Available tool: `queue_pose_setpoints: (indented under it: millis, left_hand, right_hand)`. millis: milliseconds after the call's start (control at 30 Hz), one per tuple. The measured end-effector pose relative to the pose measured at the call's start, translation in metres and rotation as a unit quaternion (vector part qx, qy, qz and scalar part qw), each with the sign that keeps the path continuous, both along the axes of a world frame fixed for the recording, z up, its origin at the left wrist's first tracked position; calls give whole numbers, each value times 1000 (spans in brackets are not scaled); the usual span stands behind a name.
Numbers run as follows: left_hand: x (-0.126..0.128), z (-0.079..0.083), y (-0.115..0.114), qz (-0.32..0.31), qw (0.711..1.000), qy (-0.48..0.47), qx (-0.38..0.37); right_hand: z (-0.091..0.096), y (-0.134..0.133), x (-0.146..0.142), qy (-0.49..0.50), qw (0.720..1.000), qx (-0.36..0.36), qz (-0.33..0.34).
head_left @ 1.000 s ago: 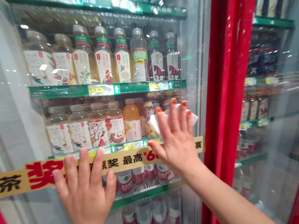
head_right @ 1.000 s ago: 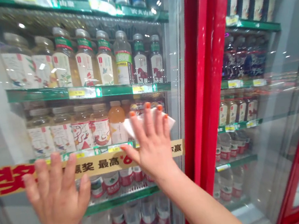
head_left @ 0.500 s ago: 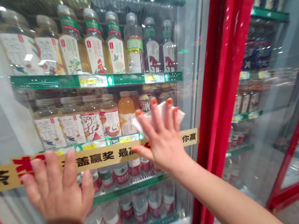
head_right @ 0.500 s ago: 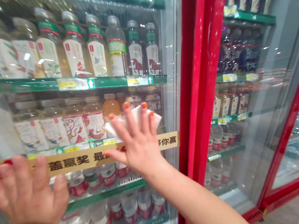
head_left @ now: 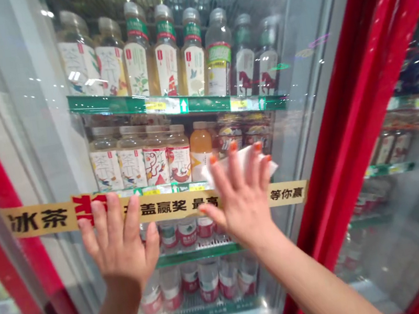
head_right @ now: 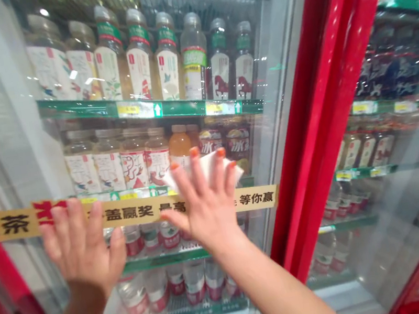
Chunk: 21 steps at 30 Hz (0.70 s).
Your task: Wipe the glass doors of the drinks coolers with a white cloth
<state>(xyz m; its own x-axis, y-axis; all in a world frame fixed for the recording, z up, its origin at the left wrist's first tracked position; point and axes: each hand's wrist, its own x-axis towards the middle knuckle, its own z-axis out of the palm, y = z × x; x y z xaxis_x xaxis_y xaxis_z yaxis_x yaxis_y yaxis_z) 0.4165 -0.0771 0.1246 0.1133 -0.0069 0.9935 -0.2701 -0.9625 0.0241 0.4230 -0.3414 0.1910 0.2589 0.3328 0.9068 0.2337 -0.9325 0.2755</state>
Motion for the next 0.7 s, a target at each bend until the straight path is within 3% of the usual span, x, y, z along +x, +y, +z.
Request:
queue_pose_setpoints:
  millis: [100,167,200,267,333,400,467,567,633,700]
  left_hand:
    - [1,-1,0,0,1000,-8,-3]
    - [3,-2,0,1,1000,-13,0]
    - [3,-2,0,1,1000,-13,1]
    - [3,-2,0,0,1000,-9,-5]
    - [1,-3,0,-1,1000,3,-15]
    - [-1,-2,-1,-4,1000,16,-15]
    - [-2,-2,-1,-8,1000,21,-18]
    - [-1,-3,-2,-18,999,10,-38]
    - [0,-3,-2,-21,999,7,-38]
    - [2,-4,0,-20,999,7,-28]
  right_hand:
    - [-50,1,-5,-9,994,-105,33]
    - [-72,-24,-5,-14,998,-65,7]
    - [-73,-38,-5,-13,1000,-23,-11]
    - [-52,-55,-3,-9,997,62,-41]
    - [-20,-50,-1,-10,992,112,-50]
    - [-1,-27,0,-13,994,108,-31]
    - [-9,-4,-1,-16,999,36,5]
    - [-57,-5,-8,-13,998,-61,22]
    - [-81,-30,-11,-13,999,-45,-2]
    - [-79,-56,-11,-8,999,13,-34]
